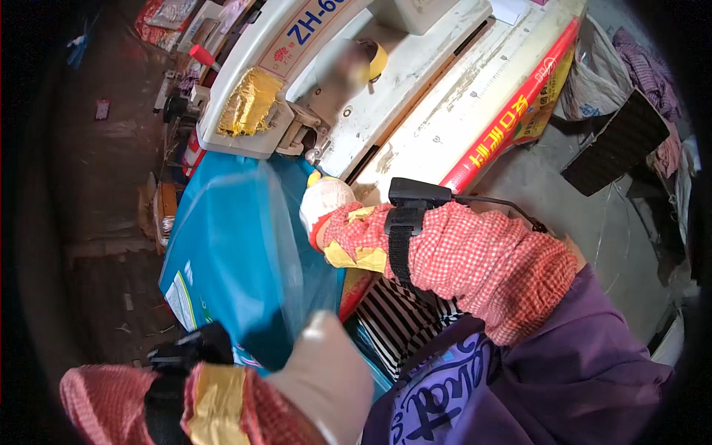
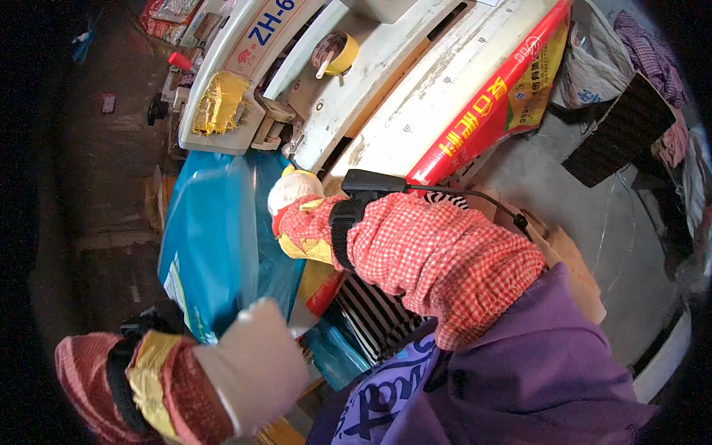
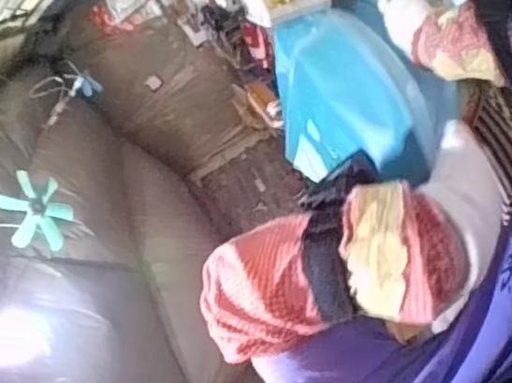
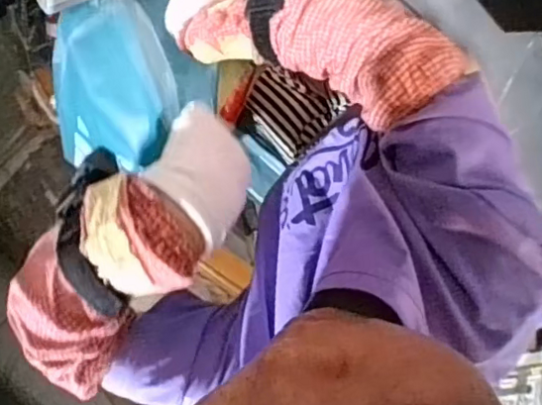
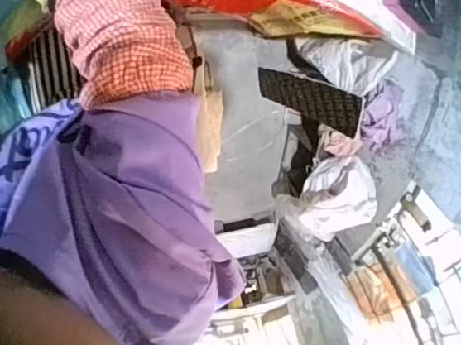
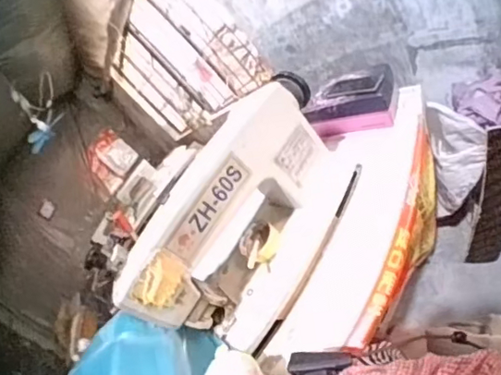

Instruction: Sewing the edges of plastic fertilizer bags using an industrial sewing machine.

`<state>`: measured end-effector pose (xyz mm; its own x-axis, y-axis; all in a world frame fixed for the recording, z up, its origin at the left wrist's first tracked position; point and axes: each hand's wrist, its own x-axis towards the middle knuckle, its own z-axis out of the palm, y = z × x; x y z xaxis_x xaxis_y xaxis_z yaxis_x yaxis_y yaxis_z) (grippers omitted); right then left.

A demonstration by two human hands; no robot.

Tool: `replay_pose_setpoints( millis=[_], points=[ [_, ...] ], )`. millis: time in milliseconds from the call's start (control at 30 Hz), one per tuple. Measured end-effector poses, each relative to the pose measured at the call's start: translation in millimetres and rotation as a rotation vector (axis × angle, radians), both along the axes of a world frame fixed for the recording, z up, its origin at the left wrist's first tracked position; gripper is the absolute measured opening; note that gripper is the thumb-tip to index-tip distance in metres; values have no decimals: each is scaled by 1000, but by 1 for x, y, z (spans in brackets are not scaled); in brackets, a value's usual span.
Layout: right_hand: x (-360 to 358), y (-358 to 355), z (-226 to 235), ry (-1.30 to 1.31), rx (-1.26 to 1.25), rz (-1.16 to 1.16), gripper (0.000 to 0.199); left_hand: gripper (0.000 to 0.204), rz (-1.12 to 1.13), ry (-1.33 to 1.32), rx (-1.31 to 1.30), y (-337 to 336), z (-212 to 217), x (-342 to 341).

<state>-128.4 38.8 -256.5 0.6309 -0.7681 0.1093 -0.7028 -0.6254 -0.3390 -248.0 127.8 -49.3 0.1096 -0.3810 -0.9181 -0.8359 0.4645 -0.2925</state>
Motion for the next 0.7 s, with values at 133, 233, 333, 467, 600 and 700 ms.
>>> replay_pose_setpoints(
  millis=[133, 233, 333, 467, 600, 700],
  points=[
    [-20, 3, 14, -40, 91, 85, 57, 17, 363, -642, 276, -34, 21, 5],
    [13, -9, -52, 57, -76, 42, 57, 12, -339, -579, -91, -91, 43, 39],
    [2, -1, -8, -145, 136, 26, 50, 20, -367, -437, -42, -88, 20, 46],
    [-6, -3, -19, -299, 182, -17, 45, 53, -5, -224, 404, -79, 22, 18],
    [-24, -4, 12, -75, 80, 218, 52, 26, -109, -357, 287, -26, 59, 46],
    [-27, -8, 25, -69, 234, 187, 29, 14, 566, -473, -529, 30, 16, 19]
  ],
)
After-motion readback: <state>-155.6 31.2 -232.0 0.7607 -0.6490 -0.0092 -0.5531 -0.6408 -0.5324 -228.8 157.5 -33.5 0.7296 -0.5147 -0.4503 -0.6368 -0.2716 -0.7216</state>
